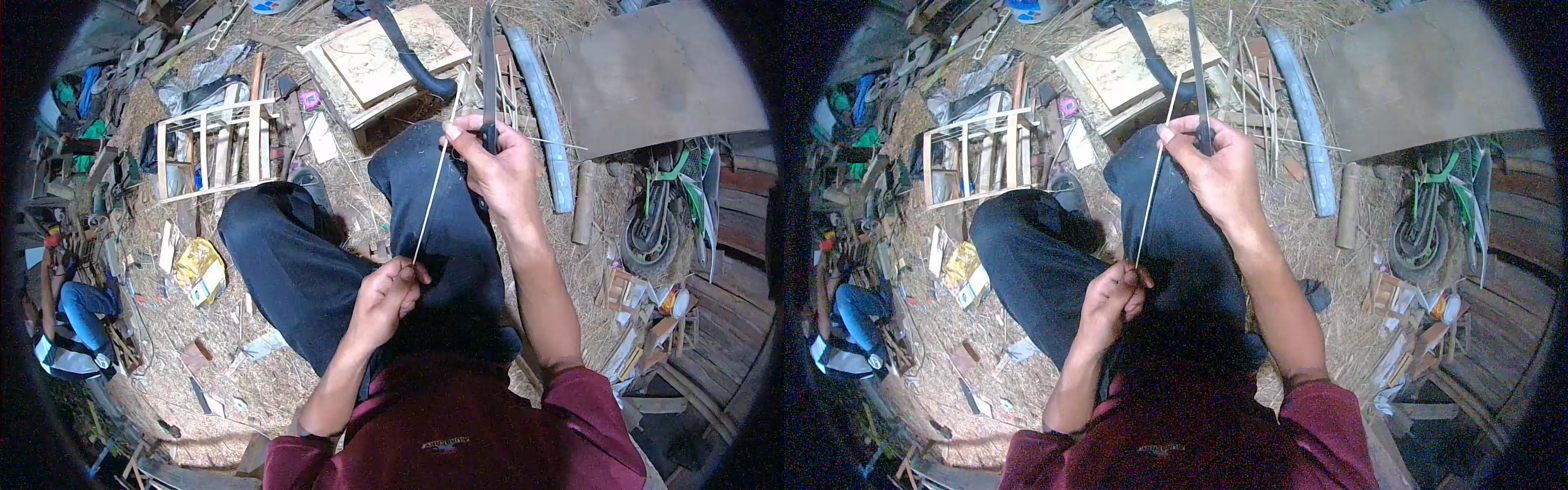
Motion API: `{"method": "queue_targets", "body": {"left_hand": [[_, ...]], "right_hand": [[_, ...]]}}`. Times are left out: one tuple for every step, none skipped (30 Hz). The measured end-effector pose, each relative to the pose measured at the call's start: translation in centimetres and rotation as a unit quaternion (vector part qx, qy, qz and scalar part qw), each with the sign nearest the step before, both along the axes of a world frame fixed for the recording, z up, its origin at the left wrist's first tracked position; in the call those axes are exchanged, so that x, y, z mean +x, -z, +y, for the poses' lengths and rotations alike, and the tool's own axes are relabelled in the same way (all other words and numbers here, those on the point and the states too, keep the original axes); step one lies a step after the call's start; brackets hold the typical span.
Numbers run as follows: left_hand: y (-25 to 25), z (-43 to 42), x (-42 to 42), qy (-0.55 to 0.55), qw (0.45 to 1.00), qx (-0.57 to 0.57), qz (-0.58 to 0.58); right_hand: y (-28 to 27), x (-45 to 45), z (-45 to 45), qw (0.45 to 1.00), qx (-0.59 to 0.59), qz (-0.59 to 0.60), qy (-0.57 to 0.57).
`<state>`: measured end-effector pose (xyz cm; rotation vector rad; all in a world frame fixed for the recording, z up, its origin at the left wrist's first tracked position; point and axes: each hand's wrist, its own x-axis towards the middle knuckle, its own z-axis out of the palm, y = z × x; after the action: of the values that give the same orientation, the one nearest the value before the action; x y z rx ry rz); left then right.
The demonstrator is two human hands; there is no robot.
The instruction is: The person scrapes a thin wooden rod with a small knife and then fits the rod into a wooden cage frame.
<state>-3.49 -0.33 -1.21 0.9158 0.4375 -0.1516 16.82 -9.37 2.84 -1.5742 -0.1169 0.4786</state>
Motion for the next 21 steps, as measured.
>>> {"method": "queue_targets", "body": {"left_hand": [[0.0,0.0,0.0,0.0,1.0,0.006,0.0],[-0.1,0.0,0.1,-0.001,1.0,0.012,-0.001],[-0.2,0.0,0.1,-0.002,1.0,0.019,-0.001],[-0.3,0.0,0.2,0.002,1.0,0.017,0.001],[-0.5,0.1,0.4,0.005,1.0,0.015,0.003],[-0.5,0.2,0.5,0.008,1.0,0.013,0.005],[-0.5,0.1,0.6,0.009,1.0,0.021,0.004],[-0.5,0.1,0.6,0.01,1.0,0.029,0.003],[-0.5,0.0,0.7,0.012,0.999,0.036,0.002],[-0.6,-0.1,1.0,0.003,0.999,0.05,0.015],[-0.8,-0.2,1.3,-0.005,0.998,0.065,0.028],[-1.0,-0.3,1.7,-0.014,0.996,0.079,0.041],[-1.1,-0.3,2.2,-0.011,0.99,0.136,0.027],[-1.1,-0.3,2.7,-0.009,0.981,0.193,0.014],[-1.1,-0.3,3.2,-0.007,0.968,0.249,0.001],[-1.4,-0.1,3.8,-0.008,0.965,0.264,-0.002],[-1.9,0.2,4.5,-0.009,0.961,0.277,-0.006],[-2.1,0.4,5.2,-0.01,0.957,0.291,-0.009],[-1.5,0.6,5.6,-0.008,0.946,0.323,-0.035],[-0.6,0.8,5.8,-0.006,0.933,0.354,-0.06],[-0.2,0.9,6.1,-0.004,0.919,0.384,-0.085]], "right_hand": [[0.2,0.1,0.0,1.0,-0.003,-0.006,0.001],[0.3,0.2,0.0,1.0,-0.006,-0.013,0.002],[0.3,0.3,0.0,1.0,-0.009,-0.019,0.005],[0.4,0.3,0.0,1.0,-0.014,-0.025,0.007],[0.4,0.4,-0.1,0.999,-0.014,-0.032,0.011],[0.5,0.5,-0.1,0.999,-0.014,-0.038,0.015],[0.5,0.5,-0.2,0.999,-0.015,-0.045,0.02],[0.5,0.5,-0.3,0.998,-0.036,-0.051,0.019],[0.4,0.6,-0.5,0.997,-0.058,-0.056,0.018],[0.4,0.6,-0.7,0.995,-0.079,-0.062,0.017],[0.6,0.6,-1.1,0.981,-0.105,-0.164,0.019],[1.0,0.6,-1.4,0.955,-0.129,-0.265,0.02],[1.1,0.8,-1.8,0.919,-0.151,-0.363,0.021],[0.7,0.4,-2.7,0.897,-0.174,-0.405,-0.025],[-0.2,-0.5,-3.4,0.904,-0.182,-0.376,-0.087],[-1.2,-1.5,-4.0,0.907,-0.189,-0.346,-0.147],[-1.5,-2.2,-4.7,0.892,-0.214,-0.339,-0.208],[-1.8,-2.9,-5.4,0.873,-0.235,-0.333,-0.268],[-1.5,-3.4,-6.1,0.834,-0.271,-0.351,-0.328],[-1.1,-3.6,-6.6,0.791,-0.305,-0.365,-0.386],[-0.5,-3.6,-6.7,0.792,-0.304,-0.372,-0.378]]}}
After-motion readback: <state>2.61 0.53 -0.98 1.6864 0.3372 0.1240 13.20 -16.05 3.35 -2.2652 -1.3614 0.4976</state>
